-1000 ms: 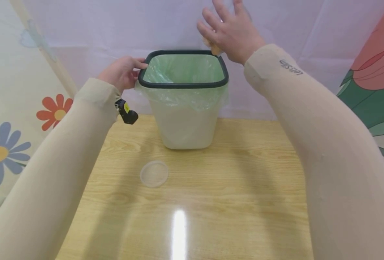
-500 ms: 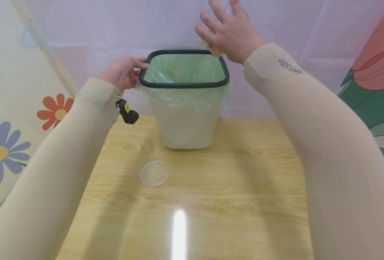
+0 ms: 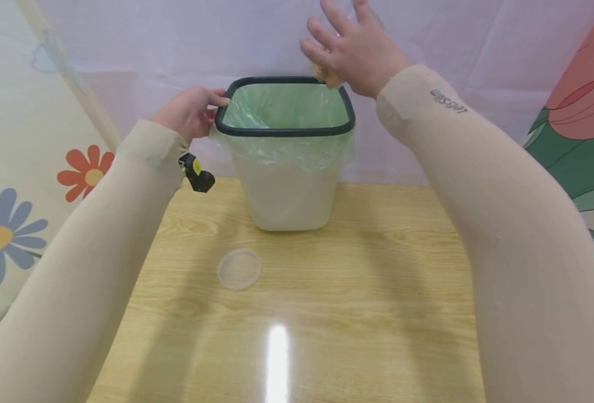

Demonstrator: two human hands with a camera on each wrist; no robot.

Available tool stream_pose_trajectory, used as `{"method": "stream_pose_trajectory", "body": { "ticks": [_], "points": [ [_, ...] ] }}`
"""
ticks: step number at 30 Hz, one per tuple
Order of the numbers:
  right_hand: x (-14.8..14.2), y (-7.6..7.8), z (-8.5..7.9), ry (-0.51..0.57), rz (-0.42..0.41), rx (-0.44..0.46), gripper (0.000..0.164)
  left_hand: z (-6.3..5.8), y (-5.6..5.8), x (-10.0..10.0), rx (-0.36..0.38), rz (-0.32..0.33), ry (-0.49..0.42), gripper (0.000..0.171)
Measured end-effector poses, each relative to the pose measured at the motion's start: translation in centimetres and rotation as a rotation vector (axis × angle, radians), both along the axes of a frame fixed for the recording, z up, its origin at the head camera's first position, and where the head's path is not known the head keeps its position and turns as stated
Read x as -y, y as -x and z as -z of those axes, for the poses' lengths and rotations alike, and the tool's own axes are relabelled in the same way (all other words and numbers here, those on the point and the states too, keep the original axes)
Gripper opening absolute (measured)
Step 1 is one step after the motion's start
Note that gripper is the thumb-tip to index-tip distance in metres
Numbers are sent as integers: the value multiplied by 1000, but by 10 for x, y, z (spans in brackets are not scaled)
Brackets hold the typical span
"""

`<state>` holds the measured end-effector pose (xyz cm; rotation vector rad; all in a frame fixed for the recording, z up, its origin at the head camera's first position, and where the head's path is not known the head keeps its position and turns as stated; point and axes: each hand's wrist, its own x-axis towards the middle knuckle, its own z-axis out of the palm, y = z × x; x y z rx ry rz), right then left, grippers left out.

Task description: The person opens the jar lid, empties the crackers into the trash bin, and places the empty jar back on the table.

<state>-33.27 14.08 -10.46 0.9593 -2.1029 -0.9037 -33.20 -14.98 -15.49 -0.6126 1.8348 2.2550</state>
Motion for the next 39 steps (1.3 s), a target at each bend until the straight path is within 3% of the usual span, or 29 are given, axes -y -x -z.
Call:
{"method": "stream_pose_trajectory", "body": {
  "ticks": [7, 15, 32, 39],
  "points": [
    [-1, 0, -5, 56, -9, 0, 78, 0, 0, 2, -12, 19, -5, 46],
    [2, -1, -5, 15, 56, -19, 84, 2, 2, 1, 10, 4, 6, 46],
    [-6, 3, -1, 80, -60, -2, 71, 1, 4, 0, 15, 8, 6, 47],
    [-6, 2, -1, 81, -49, -7, 68, 0, 6, 2, 28, 16, -11, 49]
  ]
}}
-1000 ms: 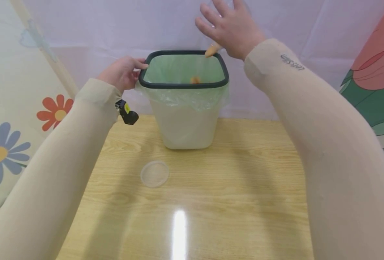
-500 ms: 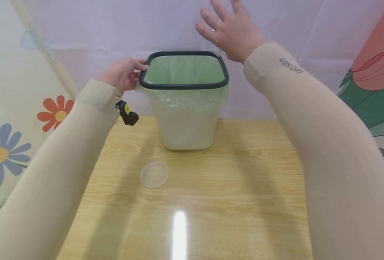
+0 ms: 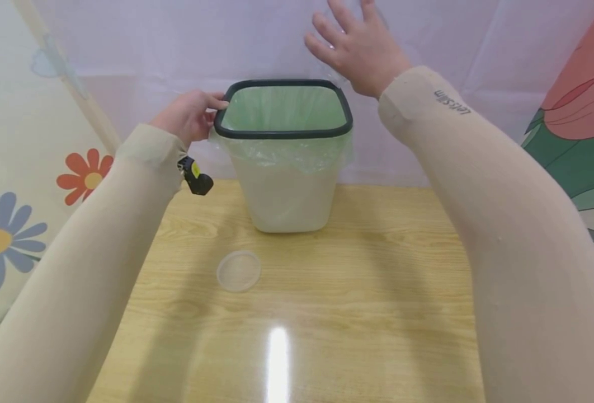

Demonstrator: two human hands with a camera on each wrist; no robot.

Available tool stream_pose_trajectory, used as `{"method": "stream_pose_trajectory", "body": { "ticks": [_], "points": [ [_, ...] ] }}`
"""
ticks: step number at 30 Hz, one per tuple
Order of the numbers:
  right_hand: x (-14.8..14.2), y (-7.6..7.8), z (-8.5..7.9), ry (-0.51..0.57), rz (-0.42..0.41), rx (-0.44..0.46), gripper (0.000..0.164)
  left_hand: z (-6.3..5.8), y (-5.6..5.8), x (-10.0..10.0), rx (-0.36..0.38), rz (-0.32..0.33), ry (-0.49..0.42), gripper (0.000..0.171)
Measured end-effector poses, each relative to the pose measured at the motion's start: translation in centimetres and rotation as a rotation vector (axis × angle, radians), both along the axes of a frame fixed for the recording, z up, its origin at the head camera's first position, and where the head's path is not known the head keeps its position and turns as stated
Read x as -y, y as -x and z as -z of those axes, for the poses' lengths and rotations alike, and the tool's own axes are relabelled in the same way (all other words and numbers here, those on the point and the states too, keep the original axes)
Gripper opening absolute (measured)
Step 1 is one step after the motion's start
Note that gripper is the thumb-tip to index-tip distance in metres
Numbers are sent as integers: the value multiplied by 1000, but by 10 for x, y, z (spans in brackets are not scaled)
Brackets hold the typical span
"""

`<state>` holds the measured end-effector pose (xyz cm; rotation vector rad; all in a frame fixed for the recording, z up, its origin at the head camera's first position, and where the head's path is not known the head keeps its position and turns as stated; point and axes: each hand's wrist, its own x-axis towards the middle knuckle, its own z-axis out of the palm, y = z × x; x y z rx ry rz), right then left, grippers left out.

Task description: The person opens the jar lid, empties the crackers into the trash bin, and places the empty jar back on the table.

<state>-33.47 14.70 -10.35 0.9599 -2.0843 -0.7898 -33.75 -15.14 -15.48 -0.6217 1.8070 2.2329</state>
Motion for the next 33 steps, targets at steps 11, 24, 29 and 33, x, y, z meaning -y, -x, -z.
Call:
{"method": "stream_pose_trajectory", "body": {
  "ticks": [11, 24, 29, 33],
  "points": [
    [-1, -3, 1, -11, 78, 14, 71, 0, -1, 2, -9, 17, -7, 51],
    [-7, -2, 6, 119, 119, 103, 80, 3, -4, 4, -50, 33, -20, 51],
    [-14, -2, 11, 238, 135, 160, 83, 5, -6, 4, -74, 30, -41, 50],
    [-20, -2, 17, 357, 144, 206, 83, 10, -9, 6, -117, 46, -75, 52]
  ]
}}
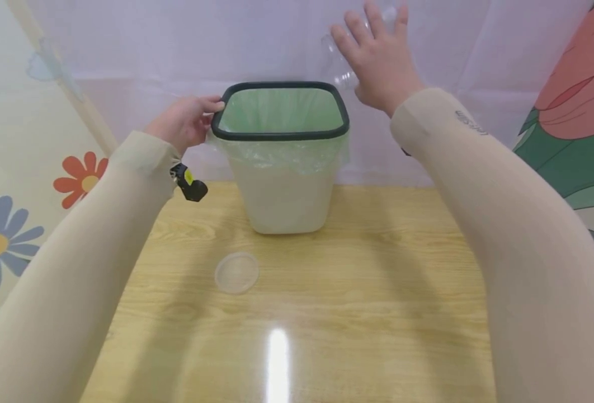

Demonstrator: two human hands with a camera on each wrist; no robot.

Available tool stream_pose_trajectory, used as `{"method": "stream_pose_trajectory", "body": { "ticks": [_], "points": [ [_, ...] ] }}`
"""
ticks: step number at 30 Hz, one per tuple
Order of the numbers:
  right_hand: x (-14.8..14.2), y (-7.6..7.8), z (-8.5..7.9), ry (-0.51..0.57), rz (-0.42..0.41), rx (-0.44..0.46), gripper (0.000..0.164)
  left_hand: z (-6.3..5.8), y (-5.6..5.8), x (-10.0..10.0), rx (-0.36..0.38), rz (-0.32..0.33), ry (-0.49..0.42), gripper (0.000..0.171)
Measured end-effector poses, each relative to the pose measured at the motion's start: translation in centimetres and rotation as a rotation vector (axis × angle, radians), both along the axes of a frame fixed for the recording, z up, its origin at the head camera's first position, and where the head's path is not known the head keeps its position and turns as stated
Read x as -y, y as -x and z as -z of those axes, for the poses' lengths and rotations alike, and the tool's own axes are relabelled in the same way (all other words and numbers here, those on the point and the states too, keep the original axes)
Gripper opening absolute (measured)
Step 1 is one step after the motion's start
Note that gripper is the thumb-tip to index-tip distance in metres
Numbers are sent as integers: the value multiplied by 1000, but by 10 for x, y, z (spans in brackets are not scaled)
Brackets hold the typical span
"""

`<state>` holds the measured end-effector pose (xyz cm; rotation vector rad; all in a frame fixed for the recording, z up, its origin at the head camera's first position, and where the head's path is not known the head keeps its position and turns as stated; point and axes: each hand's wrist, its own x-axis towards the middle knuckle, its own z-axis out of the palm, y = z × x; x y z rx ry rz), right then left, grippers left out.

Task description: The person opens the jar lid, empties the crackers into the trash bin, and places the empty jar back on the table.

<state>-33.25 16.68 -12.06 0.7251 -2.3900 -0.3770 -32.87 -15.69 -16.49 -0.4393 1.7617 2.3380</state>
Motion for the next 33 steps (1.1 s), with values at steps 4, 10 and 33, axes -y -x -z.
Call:
{"method": "stream_pose_trajectory", "body": {
  "ticks": [4, 10, 33],
  "points": [
    [-5, -1, 6, 106, -43, -2, 81, 3, -3, 2, -35, 16, -11, 52],
    [-10, -3, 14, 211, -39, 12, 83, 7, -5, 3, -63, 15, 29, 44],
    [-32, -7, 30, 492, -6, 82, 88, 8, -15, 7, -66, -23, 3, 29]
  ]
}}
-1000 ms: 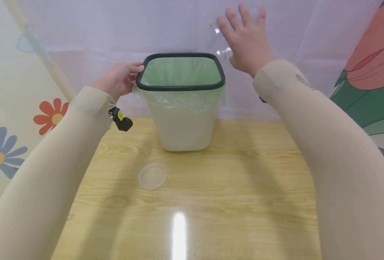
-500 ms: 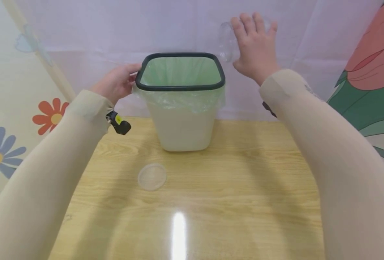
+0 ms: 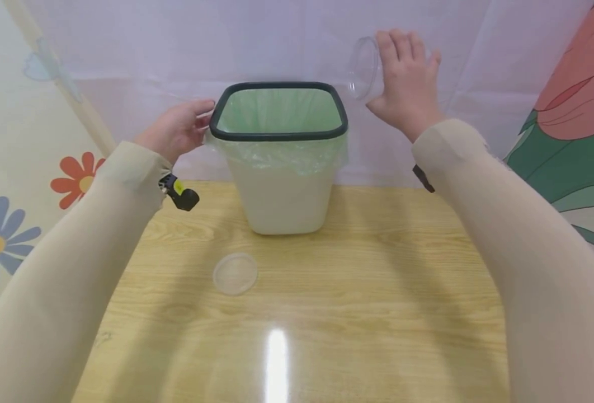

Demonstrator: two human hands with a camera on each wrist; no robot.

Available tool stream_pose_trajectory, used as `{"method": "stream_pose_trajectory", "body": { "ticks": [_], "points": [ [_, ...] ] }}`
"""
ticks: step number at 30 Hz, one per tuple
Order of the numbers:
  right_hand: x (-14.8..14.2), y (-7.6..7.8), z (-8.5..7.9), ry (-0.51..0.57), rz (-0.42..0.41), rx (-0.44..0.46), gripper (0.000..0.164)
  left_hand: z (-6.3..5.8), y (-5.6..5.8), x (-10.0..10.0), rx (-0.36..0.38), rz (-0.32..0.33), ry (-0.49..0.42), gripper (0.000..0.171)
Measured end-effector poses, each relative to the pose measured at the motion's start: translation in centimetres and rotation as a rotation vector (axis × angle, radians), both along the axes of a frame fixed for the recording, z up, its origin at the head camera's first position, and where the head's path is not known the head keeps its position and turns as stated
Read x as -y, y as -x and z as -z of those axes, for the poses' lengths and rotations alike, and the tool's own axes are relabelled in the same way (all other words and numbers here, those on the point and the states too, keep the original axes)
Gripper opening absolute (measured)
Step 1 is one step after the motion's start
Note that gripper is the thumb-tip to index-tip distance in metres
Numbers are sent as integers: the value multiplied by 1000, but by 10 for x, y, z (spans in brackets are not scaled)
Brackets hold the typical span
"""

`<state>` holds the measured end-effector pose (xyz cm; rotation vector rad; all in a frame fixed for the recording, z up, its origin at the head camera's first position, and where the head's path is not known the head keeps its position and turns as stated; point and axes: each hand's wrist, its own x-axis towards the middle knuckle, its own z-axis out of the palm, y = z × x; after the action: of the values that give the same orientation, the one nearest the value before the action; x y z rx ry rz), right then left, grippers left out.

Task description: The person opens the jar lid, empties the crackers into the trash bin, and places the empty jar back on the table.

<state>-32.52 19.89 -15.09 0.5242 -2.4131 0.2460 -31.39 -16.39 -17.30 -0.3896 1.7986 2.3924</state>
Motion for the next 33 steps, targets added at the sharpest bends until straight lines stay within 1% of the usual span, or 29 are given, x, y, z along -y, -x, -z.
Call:
{"method": "stream_pose_trajectory", "body": {
  "ticks": [3, 6, 10, 15, 24, 28, 33],
  "points": [
    [-2, -1, 2, 24, 6, 9, 91, 1, -1, 2, 4, 9, 23, 37],
    [-4, -2, 3, 42, 19, 21, 93, 2, -4, 5, 11, 9, 73, 45],
    [-6, -4, 5, 65, 36, 51, 93, 6, -6, 10, 25, -19, 107, 47],
    [-10, -6, 7, 106, 54, 82, 95, 8, -9, 13, 36, -33, 108, 48],
    [-13, -13, 10, 174, 49, 105, 97, 12, -15, 15, 39, -12, 98, 46],
    [-15, -15, 12, 183, 42, 94, 97, 14, -18, 17, 32, 3, 111, 47],
    [-16, -17, 15, 197, 48, 110, 97, 16, -23, 19, 23, 18, 114, 48]
  ]
}}
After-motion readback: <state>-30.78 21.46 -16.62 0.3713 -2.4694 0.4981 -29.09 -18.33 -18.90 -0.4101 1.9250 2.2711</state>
